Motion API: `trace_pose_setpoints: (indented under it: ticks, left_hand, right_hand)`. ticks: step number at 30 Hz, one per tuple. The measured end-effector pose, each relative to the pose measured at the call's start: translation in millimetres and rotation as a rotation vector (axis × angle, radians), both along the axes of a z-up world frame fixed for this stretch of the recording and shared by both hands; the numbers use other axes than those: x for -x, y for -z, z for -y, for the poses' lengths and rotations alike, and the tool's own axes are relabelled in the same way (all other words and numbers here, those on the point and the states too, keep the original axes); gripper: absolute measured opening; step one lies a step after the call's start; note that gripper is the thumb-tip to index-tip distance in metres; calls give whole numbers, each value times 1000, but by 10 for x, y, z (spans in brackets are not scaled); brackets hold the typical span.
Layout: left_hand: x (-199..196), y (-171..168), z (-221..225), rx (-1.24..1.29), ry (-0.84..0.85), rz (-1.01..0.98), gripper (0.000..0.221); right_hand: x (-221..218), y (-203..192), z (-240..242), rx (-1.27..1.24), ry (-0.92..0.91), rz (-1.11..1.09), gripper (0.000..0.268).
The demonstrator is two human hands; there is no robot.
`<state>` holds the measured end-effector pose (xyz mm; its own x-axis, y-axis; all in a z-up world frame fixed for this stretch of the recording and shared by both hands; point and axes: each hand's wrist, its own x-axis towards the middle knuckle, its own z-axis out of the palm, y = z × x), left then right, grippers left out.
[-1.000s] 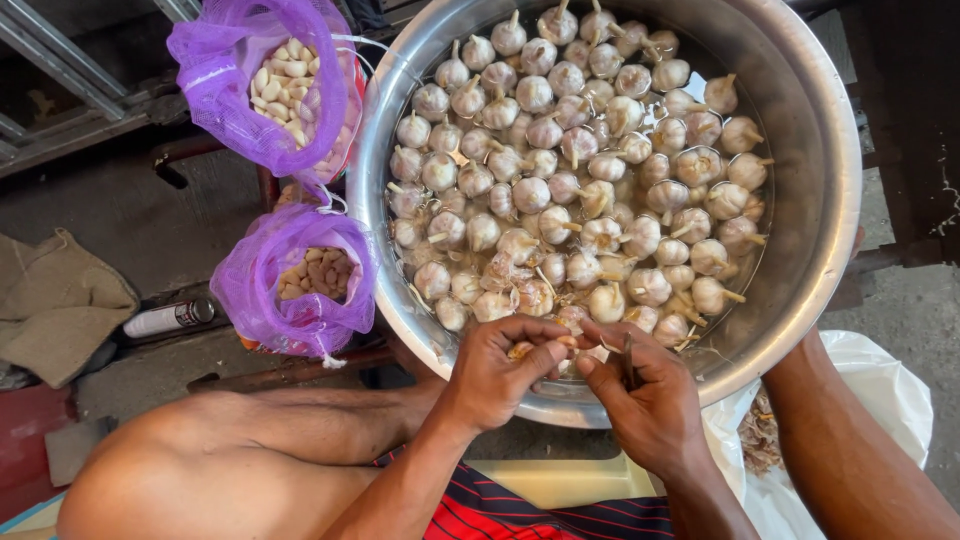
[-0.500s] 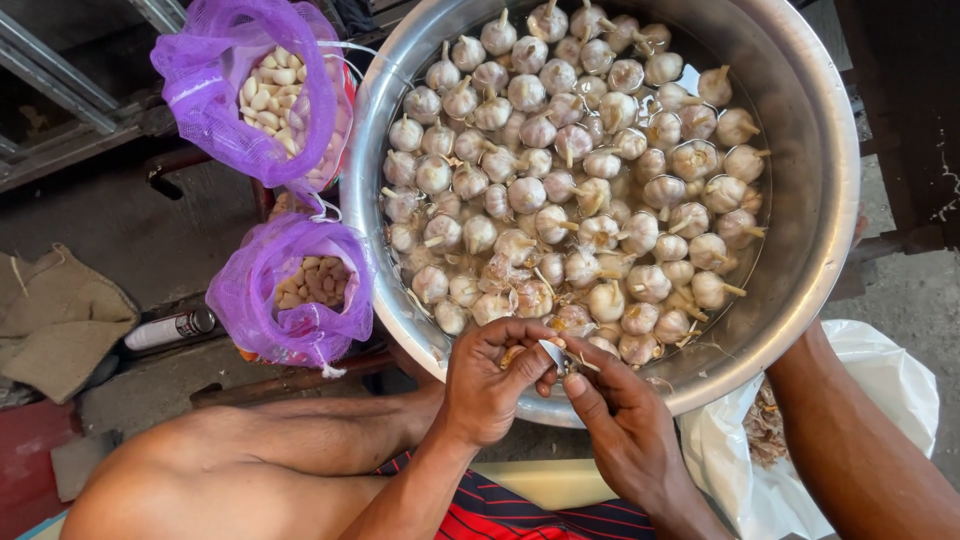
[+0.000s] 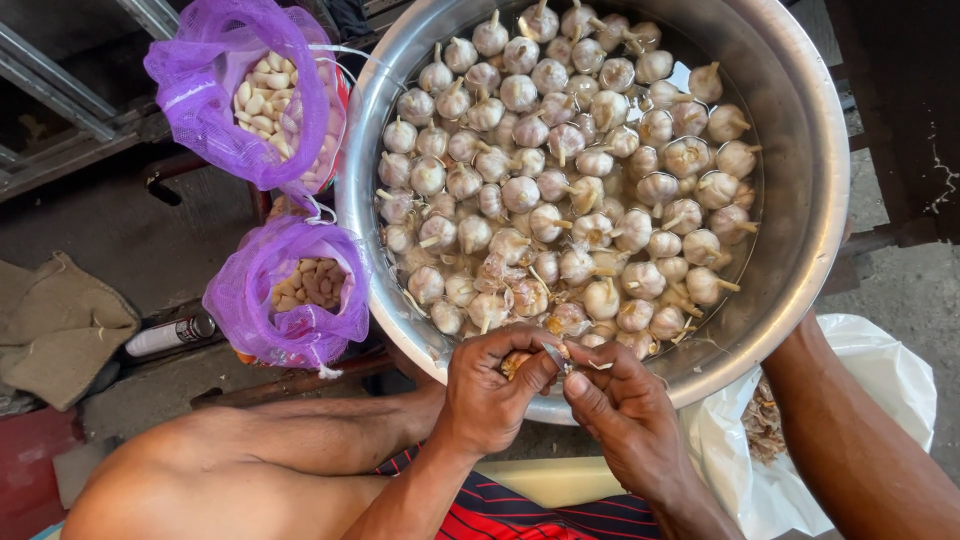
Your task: The person sits on the floor and peels garlic cloves using a small knife. They pick garlic from a large metal bowl filled with water, trim the ends, remove the outer skin, and place the peeled cloves into purple mesh bags nearby.
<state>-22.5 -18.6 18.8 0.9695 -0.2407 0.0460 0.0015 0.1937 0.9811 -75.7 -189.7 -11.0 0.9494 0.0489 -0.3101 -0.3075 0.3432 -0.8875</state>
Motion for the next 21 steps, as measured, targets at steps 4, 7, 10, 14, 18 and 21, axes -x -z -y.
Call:
trace_pose_setpoints:
  ticks: [4,7,10,14,18,21]
  left_hand:
    - [-19,-136,28,-9,24,10,22]
    - [7,-83,51,42,2,56,20]
    - [31,-6,55,-47,-54,111,21]
    - [67,125,64,-80,-80,172,8]
    - [3,292,19,176,1,61,13]
    - [-76,209,-9,-39,-7,120,10]
  right_hand:
    - [32,26,-71,-23,48,-2,12]
    - [79,112,-101,-86,109,8,12]
    - [73,115,-112,-65,122,1,14]
    - [11,45,-120,-21,120,74,8]
    - [-75,-52,-40,-284,30,74,15]
    - [-107,-19,27,-372,53,-72,10]
